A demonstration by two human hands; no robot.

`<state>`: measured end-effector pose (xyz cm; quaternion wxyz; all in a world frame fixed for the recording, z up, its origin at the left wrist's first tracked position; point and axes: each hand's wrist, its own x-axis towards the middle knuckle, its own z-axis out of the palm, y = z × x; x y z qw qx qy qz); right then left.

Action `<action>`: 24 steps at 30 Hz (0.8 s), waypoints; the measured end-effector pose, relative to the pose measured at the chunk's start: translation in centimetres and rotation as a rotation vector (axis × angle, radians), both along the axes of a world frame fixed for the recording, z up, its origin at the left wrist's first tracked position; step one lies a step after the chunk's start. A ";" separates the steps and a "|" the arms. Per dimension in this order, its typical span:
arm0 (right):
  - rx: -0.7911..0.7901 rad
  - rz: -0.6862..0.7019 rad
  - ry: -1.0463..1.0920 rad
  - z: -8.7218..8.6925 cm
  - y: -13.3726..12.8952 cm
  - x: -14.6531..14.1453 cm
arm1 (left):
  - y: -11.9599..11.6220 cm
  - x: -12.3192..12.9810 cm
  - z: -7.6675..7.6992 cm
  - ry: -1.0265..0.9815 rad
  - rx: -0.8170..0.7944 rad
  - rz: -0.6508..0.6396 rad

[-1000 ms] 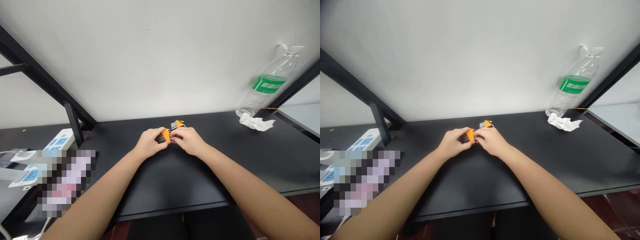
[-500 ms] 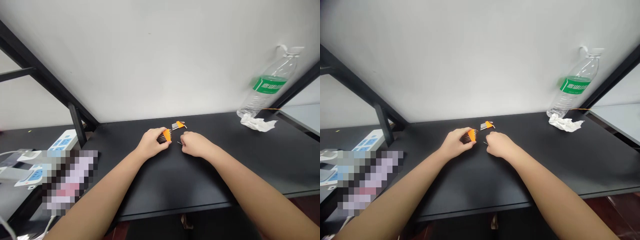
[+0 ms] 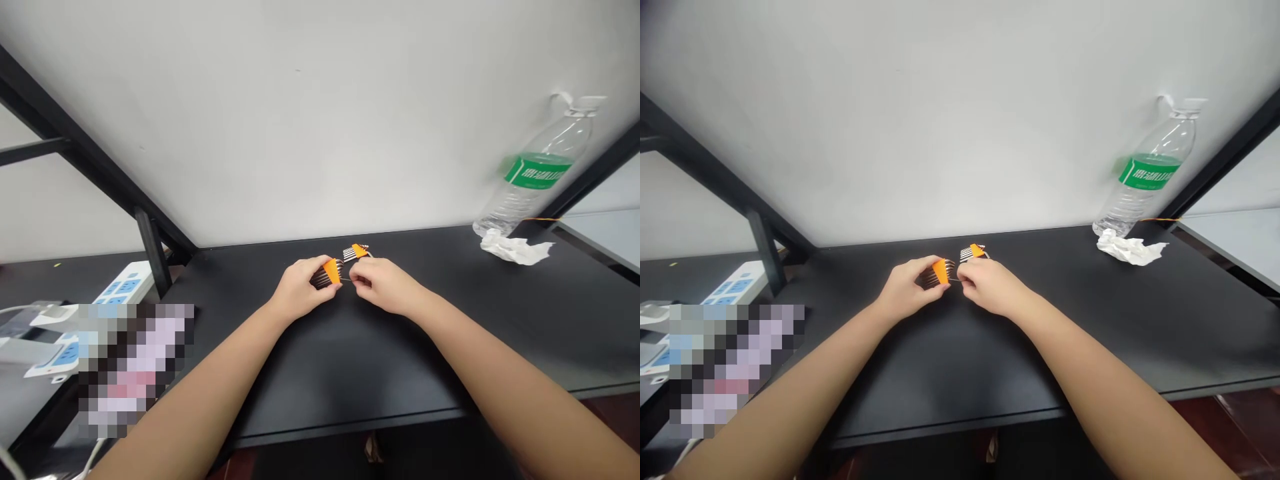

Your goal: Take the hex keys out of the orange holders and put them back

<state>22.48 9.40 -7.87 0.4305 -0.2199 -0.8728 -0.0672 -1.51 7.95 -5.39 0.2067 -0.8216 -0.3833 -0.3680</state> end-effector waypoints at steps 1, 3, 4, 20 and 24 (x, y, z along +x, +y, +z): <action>0.010 0.008 0.003 0.0 0.1 0.0 | 0.0 0.0 0.0 0.001 -0.001 0.001; 0.025 0.015 0.005 -0.1 0.1 0.0 | 0.0 0.0 0.0 0.008 0.005 -0.001; 0.027 0.016 0.003 -0.1 0.1 0.0 | 0.1 0.0 0.0 0.014 0.010 -0.003; 0.065 0.026 0.000 0.2 0.0 0.2 | -0.3 0.1 0.2 -0.012 -0.010 -0.035; 0.026 -0.004 -0.040 0.4 -0.4 0.3 | -0.4 0.0 0.2 0.011 0.025 -0.024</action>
